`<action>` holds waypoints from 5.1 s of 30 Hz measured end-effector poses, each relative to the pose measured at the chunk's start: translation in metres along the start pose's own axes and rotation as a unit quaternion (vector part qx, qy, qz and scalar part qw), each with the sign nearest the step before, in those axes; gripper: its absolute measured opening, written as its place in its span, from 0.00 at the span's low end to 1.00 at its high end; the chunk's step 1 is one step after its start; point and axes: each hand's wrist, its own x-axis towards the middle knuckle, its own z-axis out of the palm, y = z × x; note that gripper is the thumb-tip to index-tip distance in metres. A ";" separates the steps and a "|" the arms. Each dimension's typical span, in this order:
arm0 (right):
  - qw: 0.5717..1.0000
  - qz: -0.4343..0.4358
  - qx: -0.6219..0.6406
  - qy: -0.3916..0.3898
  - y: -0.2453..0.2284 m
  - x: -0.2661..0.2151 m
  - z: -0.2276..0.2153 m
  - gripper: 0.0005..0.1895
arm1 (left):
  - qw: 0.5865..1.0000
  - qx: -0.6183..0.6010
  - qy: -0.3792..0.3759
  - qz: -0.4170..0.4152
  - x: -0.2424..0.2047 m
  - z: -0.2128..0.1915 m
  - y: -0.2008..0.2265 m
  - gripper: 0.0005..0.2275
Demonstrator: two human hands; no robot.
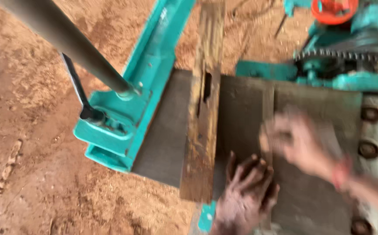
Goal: The person wipes the surface of a woodworking machine with a cloth and arranges wooden strips. They later open a yellow plastic box and handle metal tools stored within it.
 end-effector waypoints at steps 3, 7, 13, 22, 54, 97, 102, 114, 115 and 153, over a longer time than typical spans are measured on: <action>0.997 0.031 -0.054 0.037 0.032 0.060 -0.016 0.17 | 1.000 -0.005 0.004 0.004 0.006 0.002 0.003 0.16; 0.976 -0.099 0.097 0.170 0.023 0.028 0.009 0.26 | 0.999 -0.009 0.033 0.021 0.007 -0.001 0.006 0.16; 0.992 0.026 0.121 0.020 0.042 0.071 0.005 0.15 | 1.000 0.010 0.017 0.010 0.001 0.002 0.005 0.15; 0.979 -0.135 0.078 0.128 0.021 0.008 0.013 0.23 | 0.999 0.032 0.005 0.025 0.005 -0.002 -0.006 0.15; 0.989 -0.114 0.076 0.055 0.030 0.041 -0.012 0.14 | 1.000 0.023 0.008 0.008 0.003 0.004 0.000 0.15; 0.972 0.112 -0.044 0.201 -0.005 -0.068 0.003 0.15 | 0.999 0.015 0.043 -0.003 0.006 -0.009 0.020 0.16; 0.971 0.102 -0.046 0.209 -0.004 -0.068 0.003 0.15 | 0.999 0.012 0.049 0.002 0.006 -0.008 0.020 0.16; 0.973 0.125 -0.049 0.187 -0.002 -0.069 0.006 0.17 | 0.995 0.001 0.017 -0.100 0.006 -0.017 0.028 0.24; 0.973 0.119 -0.052 0.189 -0.002 -0.068 0.003 0.17 | 0.992 0.019 0.022 -0.122 0.008 -0.018 0.032 0.25; 0.984 0.114 0.060 0.124 -0.042 -0.054 0.001 0.21 | 0.997 -0.036 0.053 -0.052 -0.010 -0.016 0.014 0.17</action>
